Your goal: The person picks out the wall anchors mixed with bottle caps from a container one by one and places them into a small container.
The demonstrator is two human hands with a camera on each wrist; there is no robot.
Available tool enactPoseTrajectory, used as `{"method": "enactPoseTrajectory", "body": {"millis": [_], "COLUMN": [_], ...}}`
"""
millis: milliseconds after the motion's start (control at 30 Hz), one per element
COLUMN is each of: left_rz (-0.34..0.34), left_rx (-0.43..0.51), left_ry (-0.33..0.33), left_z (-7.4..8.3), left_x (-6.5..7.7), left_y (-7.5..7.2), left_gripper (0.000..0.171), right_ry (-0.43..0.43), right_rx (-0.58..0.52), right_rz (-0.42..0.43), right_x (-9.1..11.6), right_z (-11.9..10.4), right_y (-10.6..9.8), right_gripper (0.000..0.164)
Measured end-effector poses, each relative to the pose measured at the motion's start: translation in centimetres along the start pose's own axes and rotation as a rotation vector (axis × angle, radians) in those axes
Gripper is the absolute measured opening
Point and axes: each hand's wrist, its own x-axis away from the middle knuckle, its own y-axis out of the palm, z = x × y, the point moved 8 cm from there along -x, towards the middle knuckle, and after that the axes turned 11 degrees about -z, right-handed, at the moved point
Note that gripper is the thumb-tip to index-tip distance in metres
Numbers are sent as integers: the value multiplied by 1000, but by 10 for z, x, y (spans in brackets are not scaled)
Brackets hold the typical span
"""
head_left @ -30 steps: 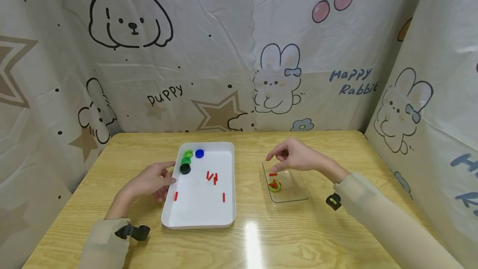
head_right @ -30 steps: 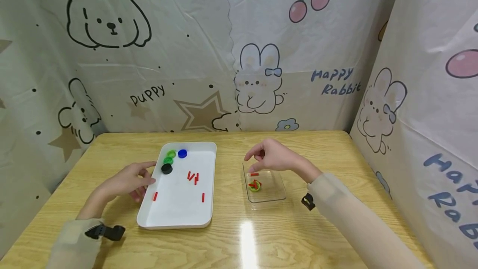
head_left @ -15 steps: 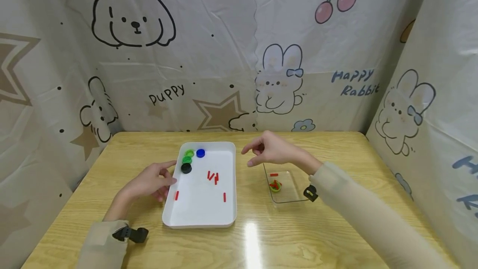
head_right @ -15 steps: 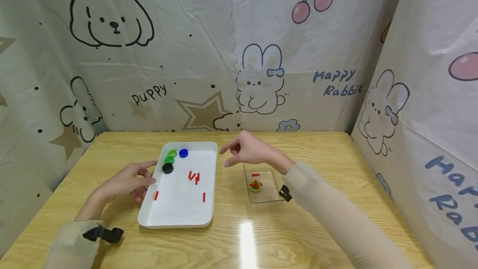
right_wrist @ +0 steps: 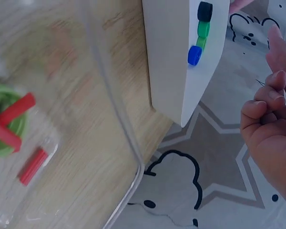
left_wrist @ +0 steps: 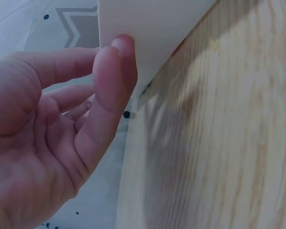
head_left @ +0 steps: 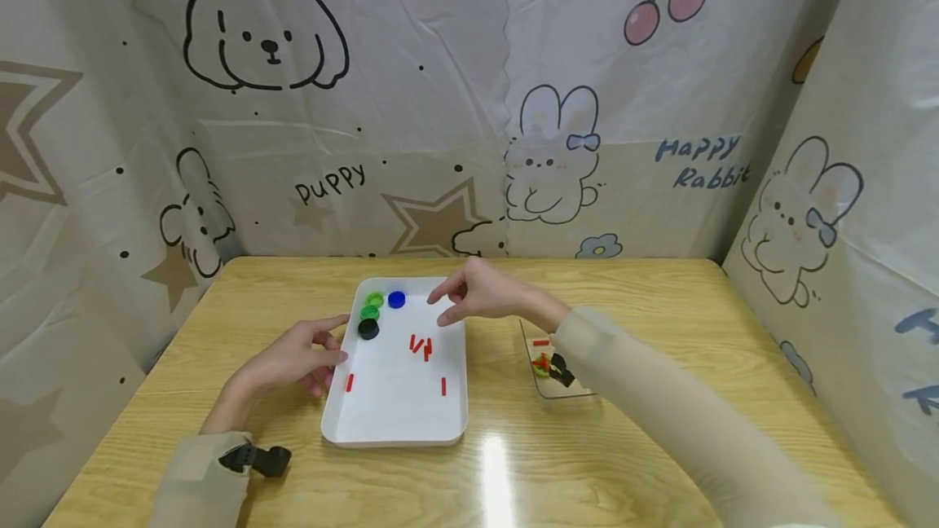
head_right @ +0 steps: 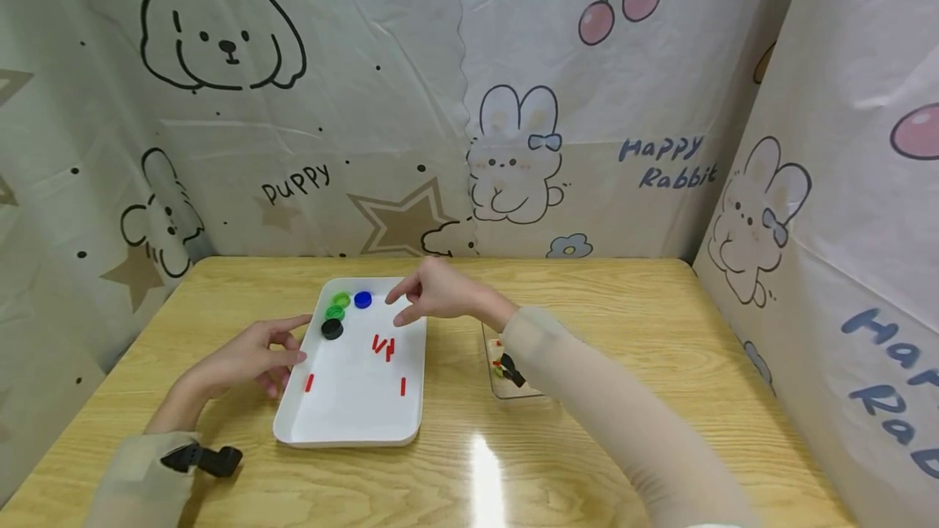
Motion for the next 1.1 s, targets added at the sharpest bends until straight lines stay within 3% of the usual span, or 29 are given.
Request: {"method": "enactPoseTrajectory", "body": {"millis": [467,833,1100], "left_rz": [6,13,17], "left_rx": [15,15,13], "left_ry": [-7,-19,-18], "left_z": [0,-2,-1], "left_x": [-1,-2,-1], "left_y": [-1,-3,-2], "left_gripper": [67,67,68], "right_ry": [41,68,133], "right_rx": [3,21,44], "right_rz": [-81,-111,-130], "right_x": [-45,-63,-62], "right_z": [15,17,21], "right_y": [27,39,43], "right_gripper": [27,30,24]}}
